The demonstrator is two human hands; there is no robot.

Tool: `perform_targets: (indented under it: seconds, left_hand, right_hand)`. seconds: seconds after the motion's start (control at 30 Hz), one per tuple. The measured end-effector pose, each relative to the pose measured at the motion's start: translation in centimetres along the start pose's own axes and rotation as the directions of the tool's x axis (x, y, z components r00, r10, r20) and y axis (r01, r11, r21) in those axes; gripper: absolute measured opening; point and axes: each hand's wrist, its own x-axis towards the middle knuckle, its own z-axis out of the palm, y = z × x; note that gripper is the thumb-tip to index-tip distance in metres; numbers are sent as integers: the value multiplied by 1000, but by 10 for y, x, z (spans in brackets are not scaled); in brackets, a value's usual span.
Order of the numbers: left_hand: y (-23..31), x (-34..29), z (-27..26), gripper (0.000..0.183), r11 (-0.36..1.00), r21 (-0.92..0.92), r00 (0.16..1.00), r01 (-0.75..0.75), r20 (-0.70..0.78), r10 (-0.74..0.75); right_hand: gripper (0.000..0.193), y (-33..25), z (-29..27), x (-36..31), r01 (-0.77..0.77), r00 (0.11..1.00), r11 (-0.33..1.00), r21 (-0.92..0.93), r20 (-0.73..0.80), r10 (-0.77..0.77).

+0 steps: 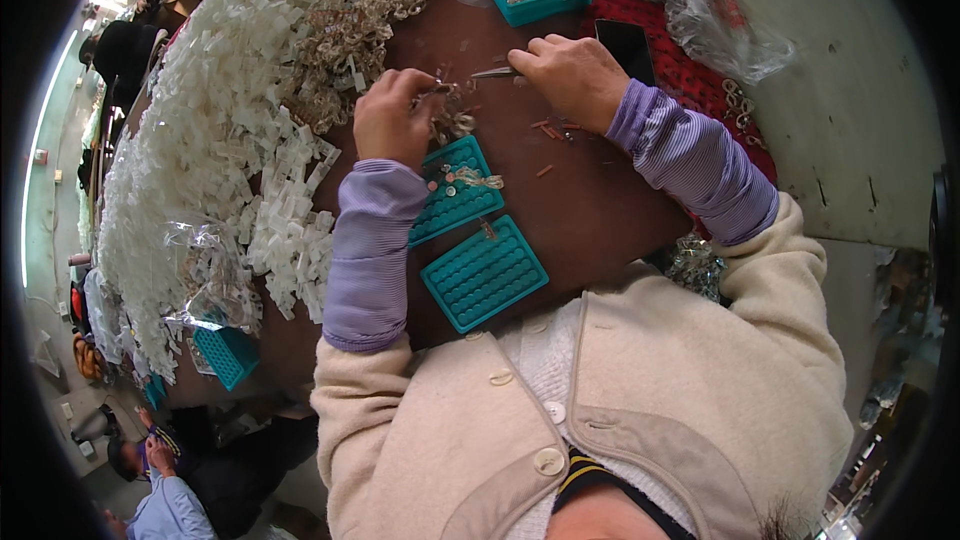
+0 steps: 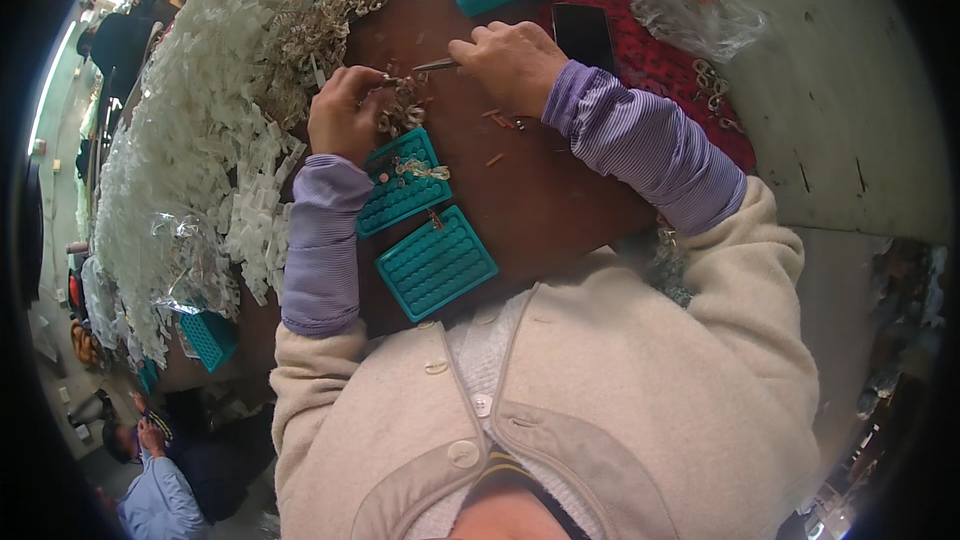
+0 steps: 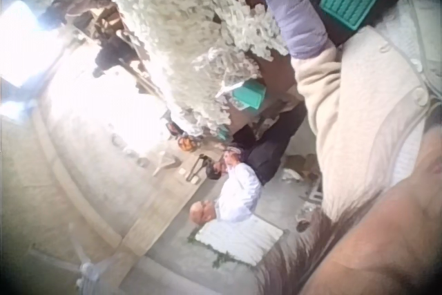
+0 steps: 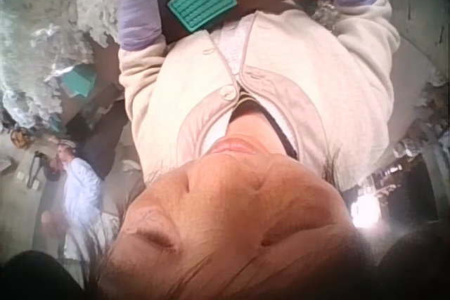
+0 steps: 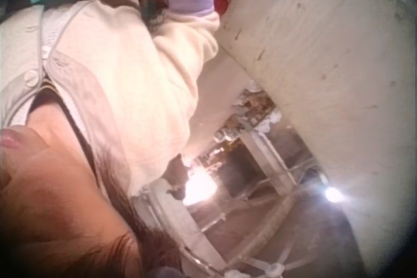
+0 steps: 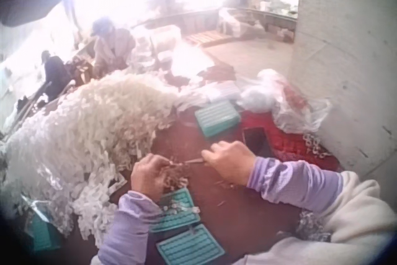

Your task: The person uses tweezers to pick up small metallic components and places them into white plastic housings. They then insert wires into the housings and test the assembly with a red light indicator.

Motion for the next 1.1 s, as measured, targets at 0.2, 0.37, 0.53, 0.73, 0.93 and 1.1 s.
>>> perform_targets:
  seconds: [0.2, 0.37, 0.53, 0.73, 0.93, 1.1]
  left_hand:
    - [3, -15, -10, 21, 525, -828, 969, 195, 78, -236]
    - [16, -28, -18, 23, 519, -837, 973, 176, 69, -220]
    - [13, -33, -26, 23, 433, -871, 966, 232, 153, -208]
    - [13, -30, -29, 21, 504, -808, 949, 304, 210, -235]
    - [21, -29, -27, 21, 334, -889, 934, 312, 223, -280]
    - [21, -26, -17, 15, 300, -885, 917, 355, 268, -295]
  right_hand:
    - [17, -18, -5, 9, 64, 932, 998, -24, -357, -68]
    - [13, -31, -8, 19, 62, 924, 995, -79, -373, -87]
    - [13, -31, -14, 18, 95, 922, 995, -30, -375, -100]
    - [18, -33, -9, 16, 99, 937, 995, -3, -336, -94]
    - [19, -33, -7, 6, 78, 960, 996, 47, -272, -63]
    - [11, -33, -8, 2, 46, 964, 988, 147, -265, -6]
